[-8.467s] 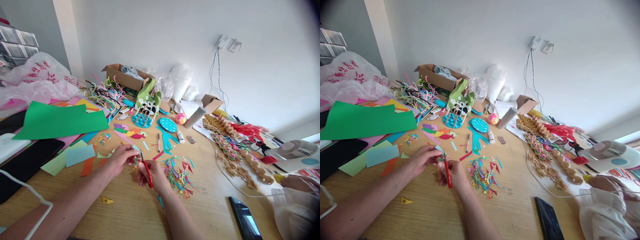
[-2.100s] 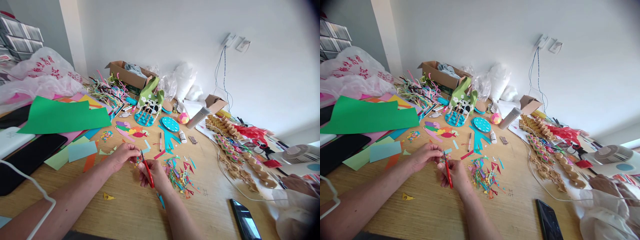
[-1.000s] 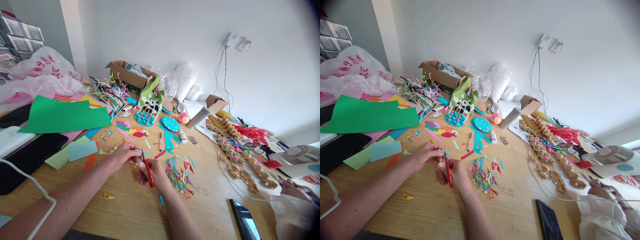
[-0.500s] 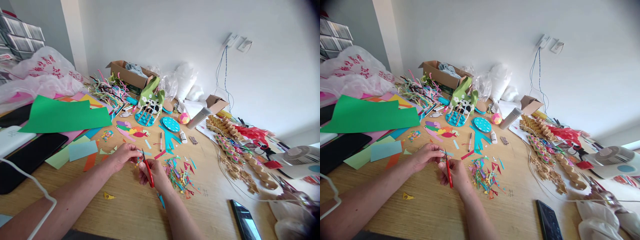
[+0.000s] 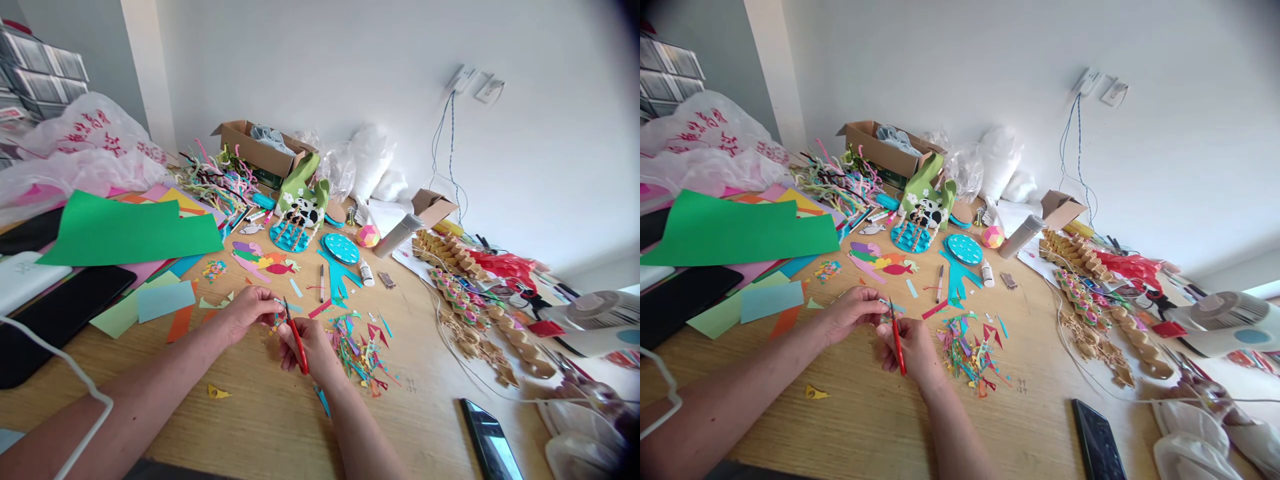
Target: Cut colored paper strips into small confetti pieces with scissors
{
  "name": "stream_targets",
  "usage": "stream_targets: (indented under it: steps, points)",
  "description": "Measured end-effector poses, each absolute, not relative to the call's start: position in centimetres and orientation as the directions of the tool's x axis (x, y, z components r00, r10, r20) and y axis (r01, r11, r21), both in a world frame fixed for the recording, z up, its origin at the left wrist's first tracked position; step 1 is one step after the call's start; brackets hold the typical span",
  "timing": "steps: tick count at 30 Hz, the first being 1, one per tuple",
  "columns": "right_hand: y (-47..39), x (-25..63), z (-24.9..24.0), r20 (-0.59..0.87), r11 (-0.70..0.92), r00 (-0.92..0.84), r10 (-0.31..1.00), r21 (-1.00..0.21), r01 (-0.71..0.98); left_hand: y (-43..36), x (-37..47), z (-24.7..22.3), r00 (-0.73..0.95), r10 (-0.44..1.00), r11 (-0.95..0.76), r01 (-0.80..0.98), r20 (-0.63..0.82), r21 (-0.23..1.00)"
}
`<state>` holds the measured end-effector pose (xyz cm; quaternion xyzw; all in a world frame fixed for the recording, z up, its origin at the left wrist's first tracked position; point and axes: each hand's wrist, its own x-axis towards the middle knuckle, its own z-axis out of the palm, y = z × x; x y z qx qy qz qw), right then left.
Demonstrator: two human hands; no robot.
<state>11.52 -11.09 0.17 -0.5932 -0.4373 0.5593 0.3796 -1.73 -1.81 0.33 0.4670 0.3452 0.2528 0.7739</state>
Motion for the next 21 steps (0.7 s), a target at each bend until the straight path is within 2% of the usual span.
stream_targets:
  steps: [21]
  points:
    - [-11.12,11.6,0.39,-0.341,-0.334,-0.029,0.94,-0.932,0.139,-1.55,-1.84,-0.03,0.649,0.708,0.397,-0.04,-0.278,0.917]
